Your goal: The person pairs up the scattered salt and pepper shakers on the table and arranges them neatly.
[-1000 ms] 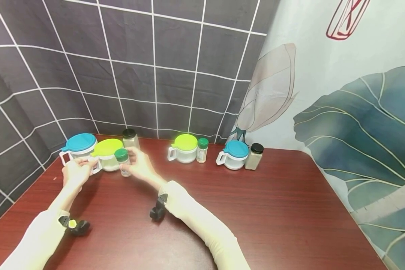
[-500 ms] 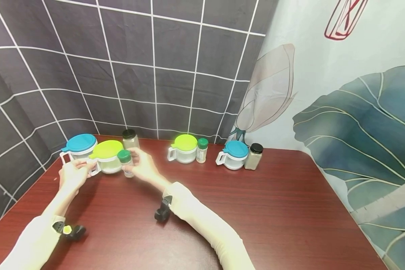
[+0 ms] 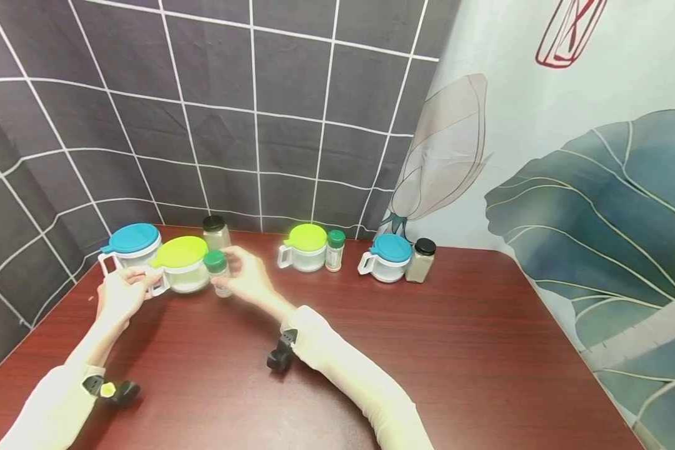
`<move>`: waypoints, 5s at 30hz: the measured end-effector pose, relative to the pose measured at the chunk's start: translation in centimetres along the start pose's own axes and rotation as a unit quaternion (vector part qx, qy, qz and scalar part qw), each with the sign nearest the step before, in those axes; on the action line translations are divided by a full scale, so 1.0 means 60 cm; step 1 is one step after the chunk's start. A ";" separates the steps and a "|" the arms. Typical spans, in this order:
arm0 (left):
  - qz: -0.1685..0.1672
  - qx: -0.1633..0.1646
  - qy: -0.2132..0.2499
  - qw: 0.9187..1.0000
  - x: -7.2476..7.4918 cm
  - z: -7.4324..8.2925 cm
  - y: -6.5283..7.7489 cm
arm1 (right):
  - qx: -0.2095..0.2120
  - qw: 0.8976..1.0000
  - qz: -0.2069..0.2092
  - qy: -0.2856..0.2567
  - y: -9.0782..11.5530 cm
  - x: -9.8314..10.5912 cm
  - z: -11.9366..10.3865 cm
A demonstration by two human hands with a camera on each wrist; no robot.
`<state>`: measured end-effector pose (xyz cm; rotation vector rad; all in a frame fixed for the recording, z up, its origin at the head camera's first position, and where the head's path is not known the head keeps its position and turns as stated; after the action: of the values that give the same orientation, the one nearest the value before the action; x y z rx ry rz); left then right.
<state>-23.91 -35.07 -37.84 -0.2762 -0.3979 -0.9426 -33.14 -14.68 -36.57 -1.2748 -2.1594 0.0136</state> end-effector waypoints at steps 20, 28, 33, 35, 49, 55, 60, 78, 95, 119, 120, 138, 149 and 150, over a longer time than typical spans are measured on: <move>-0.020 -0.015 0.021 0.999 -0.016 0.023 0.019 | 0.001 1.000 0.006 -0.009 0.017 0.025 0.009; -0.026 -0.022 0.025 0.999 -0.031 0.026 0.018 | -0.009 1.000 0.004 -0.014 0.035 0.047 -0.014; -0.038 -0.019 0.034 0.999 -0.041 0.032 0.023 | -0.012 1.000 -0.001 -0.005 0.054 0.068 -0.049; -0.043 -0.020 0.035 0.998 -0.044 0.034 0.024 | -0.012 1.000 0.003 -0.003 0.055 0.072 -0.047; -0.060 -0.022 0.051 0.997 -0.067 0.045 0.030 | -0.015 1.000 0.005 -0.007 0.068 0.090 -0.036; -0.075 -0.017 0.062 0.995 -0.076 0.048 0.035 | -0.024 1.000 0.005 -0.014 0.068 0.090 -0.005; -0.084 -0.014 0.064 0.994 -0.083 0.051 0.040 | -0.021 1.000 0.009 -0.018 0.065 0.085 0.031; -0.115 -0.022 0.080 0.990 -0.110 0.071 0.054 | -0.009 0.999 0.035 -0.012 0.082 0.115 0.036; -0.127 -0.029 0.108 0.986 -0.140 0.075 0.070 | -0.003 0.999 0.046 -0.003 0.112 0.152 0.042; -0.160 -0.042 0.109 0.980 -0.192 0.099 0.082 | -0.035 0.997 0.057 0.026 0.152 0.216 0.042; -0.162 -0.043 0.112 0.979 -0.195 0.100 0.082 | -0.035 0.997 0.059 0.028 0.155 0.220 0.036; -0.173 -0.054 0.132 0.975 -0.231 0.116 0.082 | -0.044 0.996 0.076 0.031 0.167 0.254 0.055; -0.174 -0.053 0.136 0.974 -0.258 0.118 0.083 | -0.062 0.994 0.081 0.027 0.174 0.272 0.065; -0.174 -0.053 0.136 0.974 -0.260 0.119 0.083 | -0.064 0.994 0.082 0.030 0.175 0.274 0.066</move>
<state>-29.46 -18.15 -38.71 -0.1719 -0.1438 -1.3305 -32.52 5.11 -34.72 -1.5038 -2.0272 -0.0962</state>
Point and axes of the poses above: each hand's wrist, its own y-axis away from the middle knuckle, its own x-axis out of the back of the hand, z = x × y, the point moved 10 cm from there along -y, towards the middle knuckle, and after that the axes turned 10 degrees about y, right-handed, at the moved point
